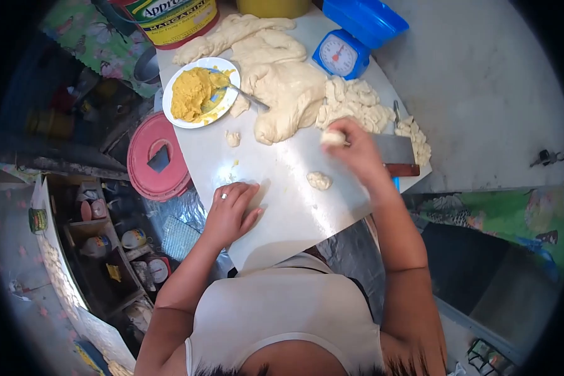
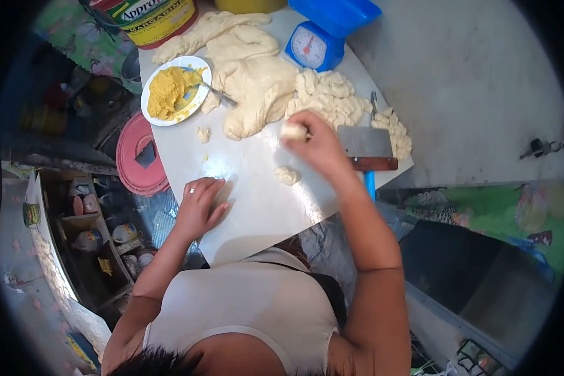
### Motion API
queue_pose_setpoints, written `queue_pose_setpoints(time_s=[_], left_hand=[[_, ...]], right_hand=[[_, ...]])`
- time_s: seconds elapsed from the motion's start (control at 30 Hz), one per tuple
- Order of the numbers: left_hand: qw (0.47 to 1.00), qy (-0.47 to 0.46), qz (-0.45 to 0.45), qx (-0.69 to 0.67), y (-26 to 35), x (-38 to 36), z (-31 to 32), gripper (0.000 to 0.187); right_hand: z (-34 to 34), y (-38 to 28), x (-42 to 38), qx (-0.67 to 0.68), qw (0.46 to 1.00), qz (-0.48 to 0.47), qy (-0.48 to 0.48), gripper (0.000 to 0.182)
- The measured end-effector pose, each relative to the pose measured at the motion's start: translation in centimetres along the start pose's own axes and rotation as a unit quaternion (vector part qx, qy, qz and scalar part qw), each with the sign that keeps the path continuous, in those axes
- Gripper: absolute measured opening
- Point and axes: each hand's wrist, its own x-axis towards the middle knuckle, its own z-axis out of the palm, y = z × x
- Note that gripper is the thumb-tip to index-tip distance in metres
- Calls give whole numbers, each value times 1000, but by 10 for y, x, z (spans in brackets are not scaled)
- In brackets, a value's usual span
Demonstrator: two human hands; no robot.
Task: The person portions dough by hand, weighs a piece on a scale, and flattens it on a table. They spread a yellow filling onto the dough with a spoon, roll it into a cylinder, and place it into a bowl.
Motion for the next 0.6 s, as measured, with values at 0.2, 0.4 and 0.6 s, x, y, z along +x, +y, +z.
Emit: queue_pose_setpoints(time_s=[0.2, 0.4, 0.6], left_hand=[[1000, 3, -24, 2, 3, 0, -2, 52], [998, 13, -48, -25, 1, 1, -5, 51], [998, 13, -48, -31, -4, 2, -6, 51]], right_hand=[[-100, -69, 75, 512, 859, -10, -1, 27], [-159, -98, 169, 9, 980, -114, 161, 40], [-173, -85, 209, -296, 948, -6, 118, 40]])
